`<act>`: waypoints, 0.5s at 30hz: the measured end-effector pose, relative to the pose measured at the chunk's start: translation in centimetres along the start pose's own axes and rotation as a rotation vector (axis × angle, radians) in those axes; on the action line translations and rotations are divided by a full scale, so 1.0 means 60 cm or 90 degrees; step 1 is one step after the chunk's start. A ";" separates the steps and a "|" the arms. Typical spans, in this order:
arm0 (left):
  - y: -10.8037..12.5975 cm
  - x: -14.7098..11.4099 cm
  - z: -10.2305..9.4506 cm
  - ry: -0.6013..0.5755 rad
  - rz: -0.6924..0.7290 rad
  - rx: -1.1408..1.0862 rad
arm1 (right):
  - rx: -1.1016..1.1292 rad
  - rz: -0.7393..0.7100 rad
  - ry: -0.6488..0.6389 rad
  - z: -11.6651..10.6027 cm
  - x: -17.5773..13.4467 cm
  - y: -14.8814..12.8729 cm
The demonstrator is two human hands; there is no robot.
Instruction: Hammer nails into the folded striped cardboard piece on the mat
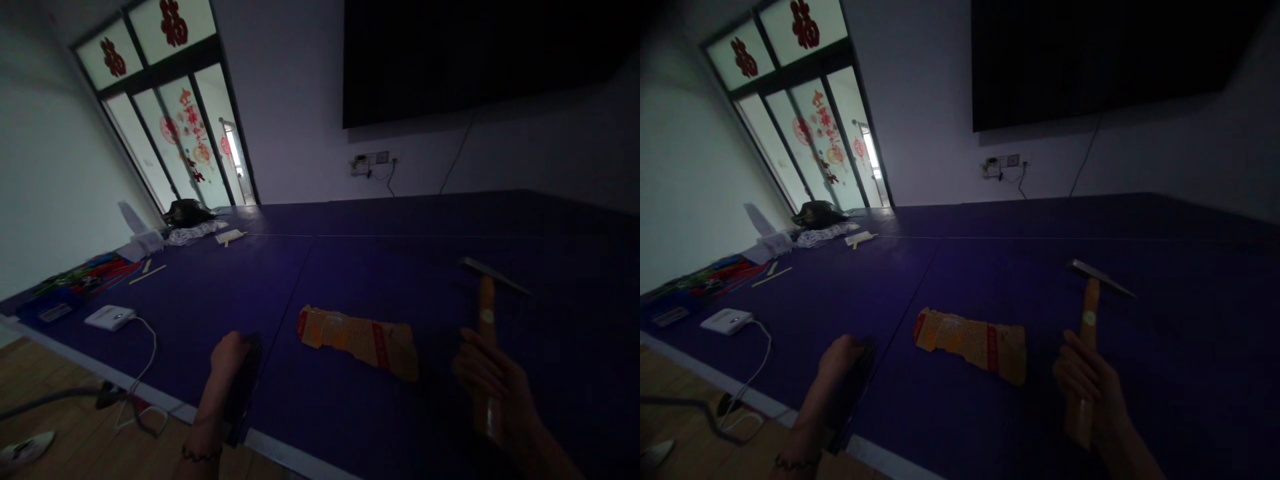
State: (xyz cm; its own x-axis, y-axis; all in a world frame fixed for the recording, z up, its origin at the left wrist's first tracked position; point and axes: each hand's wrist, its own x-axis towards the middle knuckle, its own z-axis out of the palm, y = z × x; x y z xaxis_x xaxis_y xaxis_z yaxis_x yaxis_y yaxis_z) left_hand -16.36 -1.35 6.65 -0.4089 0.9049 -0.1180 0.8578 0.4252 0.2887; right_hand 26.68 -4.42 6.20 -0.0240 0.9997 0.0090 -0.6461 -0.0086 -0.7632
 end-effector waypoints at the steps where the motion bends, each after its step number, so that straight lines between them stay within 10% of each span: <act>1: 0.002 0.003 0.000 0.003 0.013 -0.013 | 0.021 0.001 0.007 0.001 0.000 0.000; 6: 0.053 -0.002 -0.004 0.018 0.172 -0.254 | 0.147 0.046 0.029 0.006 0.002 0.000; 15: 0.272 -0.054 0.041 -0.230 0.478 -0.581 | 0.167 0.118 -0.036 0.013 0.008 0.005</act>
State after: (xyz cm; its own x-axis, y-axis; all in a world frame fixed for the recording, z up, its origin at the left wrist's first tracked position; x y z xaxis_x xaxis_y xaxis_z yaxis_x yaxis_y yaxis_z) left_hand -0.27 2.68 9.41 0.3244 0.9341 0.1492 0.2527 -0.2376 0.9379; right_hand 25.89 -3.98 6.49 -0.1974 0.9775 -0.0738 -0.8009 -0.2042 -0.5630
